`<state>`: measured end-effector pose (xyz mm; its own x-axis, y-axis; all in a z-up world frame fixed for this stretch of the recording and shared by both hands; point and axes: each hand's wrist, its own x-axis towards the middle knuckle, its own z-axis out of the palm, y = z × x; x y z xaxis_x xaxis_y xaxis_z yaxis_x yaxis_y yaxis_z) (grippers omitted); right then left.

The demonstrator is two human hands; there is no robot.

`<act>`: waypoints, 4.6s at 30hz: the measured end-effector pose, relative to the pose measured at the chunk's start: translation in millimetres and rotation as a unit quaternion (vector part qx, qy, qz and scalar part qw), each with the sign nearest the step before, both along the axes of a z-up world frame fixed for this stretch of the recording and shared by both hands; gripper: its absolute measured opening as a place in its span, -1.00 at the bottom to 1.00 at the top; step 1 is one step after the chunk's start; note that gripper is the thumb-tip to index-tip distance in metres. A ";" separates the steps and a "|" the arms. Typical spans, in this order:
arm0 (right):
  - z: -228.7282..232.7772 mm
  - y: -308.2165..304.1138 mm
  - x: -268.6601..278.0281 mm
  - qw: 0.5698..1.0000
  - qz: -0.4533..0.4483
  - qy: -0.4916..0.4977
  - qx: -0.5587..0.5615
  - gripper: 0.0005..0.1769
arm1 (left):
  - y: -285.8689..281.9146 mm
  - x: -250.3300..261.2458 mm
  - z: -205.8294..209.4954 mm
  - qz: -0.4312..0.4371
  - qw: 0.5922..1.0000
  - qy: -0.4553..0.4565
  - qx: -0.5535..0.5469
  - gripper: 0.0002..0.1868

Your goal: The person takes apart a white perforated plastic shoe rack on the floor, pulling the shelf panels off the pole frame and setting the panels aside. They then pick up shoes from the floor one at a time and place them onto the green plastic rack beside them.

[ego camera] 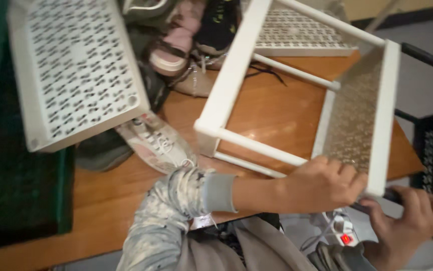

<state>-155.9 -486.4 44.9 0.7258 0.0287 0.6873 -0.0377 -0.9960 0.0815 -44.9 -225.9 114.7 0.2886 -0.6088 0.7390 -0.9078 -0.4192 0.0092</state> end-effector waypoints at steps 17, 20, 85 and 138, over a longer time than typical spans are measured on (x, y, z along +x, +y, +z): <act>-10.7 27.3 22.3 1.000 -0.020 -0.005 -0.011 -0.50 | -25.4 20.2 -10.3 -0.049 0.998 -0.022 0.021 -0.80; 3.6 38.4 26.9 1.000 -0.021 -0.008 -0.014 -0.50 | -21.2 27.2 -5.2 -0.090 0.994 0.048 0.046 -0.76; -144.9 73.5 84.9 0.920 0.052 -0.070 0.382 0.05 | -19.1 45.3 -174.5 -0.068 0.991 0.104 0.056 -0.60; -50.2 47.5 115.0 0.982 0.036 -0.101 0.158 -0.60 | -25.3 60.1 -116.3 -0.045 0.997 0.036 0.060 -0.83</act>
